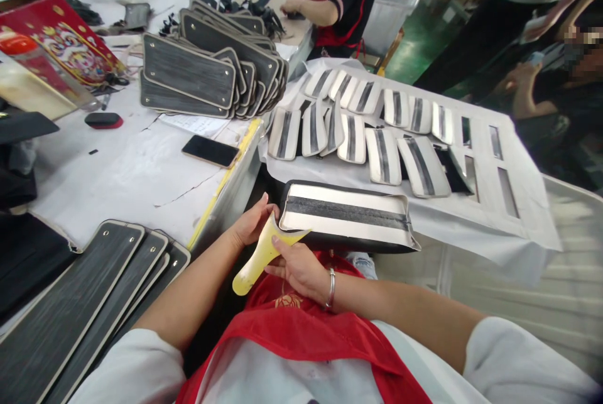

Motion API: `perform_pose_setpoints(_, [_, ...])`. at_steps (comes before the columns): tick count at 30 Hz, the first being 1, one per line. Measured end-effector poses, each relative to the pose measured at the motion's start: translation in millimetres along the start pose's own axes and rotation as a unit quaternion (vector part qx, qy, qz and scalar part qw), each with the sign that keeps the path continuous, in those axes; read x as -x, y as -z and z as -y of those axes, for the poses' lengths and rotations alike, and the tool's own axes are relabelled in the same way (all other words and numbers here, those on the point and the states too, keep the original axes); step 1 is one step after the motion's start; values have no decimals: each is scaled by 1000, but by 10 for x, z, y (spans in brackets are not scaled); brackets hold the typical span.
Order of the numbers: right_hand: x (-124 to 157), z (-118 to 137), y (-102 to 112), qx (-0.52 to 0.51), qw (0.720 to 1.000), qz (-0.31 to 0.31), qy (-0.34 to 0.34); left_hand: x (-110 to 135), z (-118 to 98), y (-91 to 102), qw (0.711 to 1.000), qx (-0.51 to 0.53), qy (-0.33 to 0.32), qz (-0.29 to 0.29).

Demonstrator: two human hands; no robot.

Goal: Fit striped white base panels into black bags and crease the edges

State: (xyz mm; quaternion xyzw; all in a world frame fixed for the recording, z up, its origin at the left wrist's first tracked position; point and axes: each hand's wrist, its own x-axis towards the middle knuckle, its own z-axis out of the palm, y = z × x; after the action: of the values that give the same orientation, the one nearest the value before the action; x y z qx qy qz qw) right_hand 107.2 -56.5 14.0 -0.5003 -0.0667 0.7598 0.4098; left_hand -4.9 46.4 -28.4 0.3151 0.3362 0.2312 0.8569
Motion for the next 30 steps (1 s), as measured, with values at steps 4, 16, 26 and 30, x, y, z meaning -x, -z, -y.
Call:
perform_pose_setpoints(4, [-44,27,-6,-5,1000,-3,1,-46,58,-34,999,-7,-18,-28])
perform_pose_setpoints(16, [-127,151,180,-35,997,42,-58,-52,-89,-373,959,-196,-28,-201])
perform_pose_setpoints(26, [-225,180,353,-40,994,73,-75,-150,-69,-410,923,-293,-33,-245])
perform_pose_setpoints(30, [-225,196,384,-43,994,75,-74,-189,-89,-468,920,-306,-30,-242])
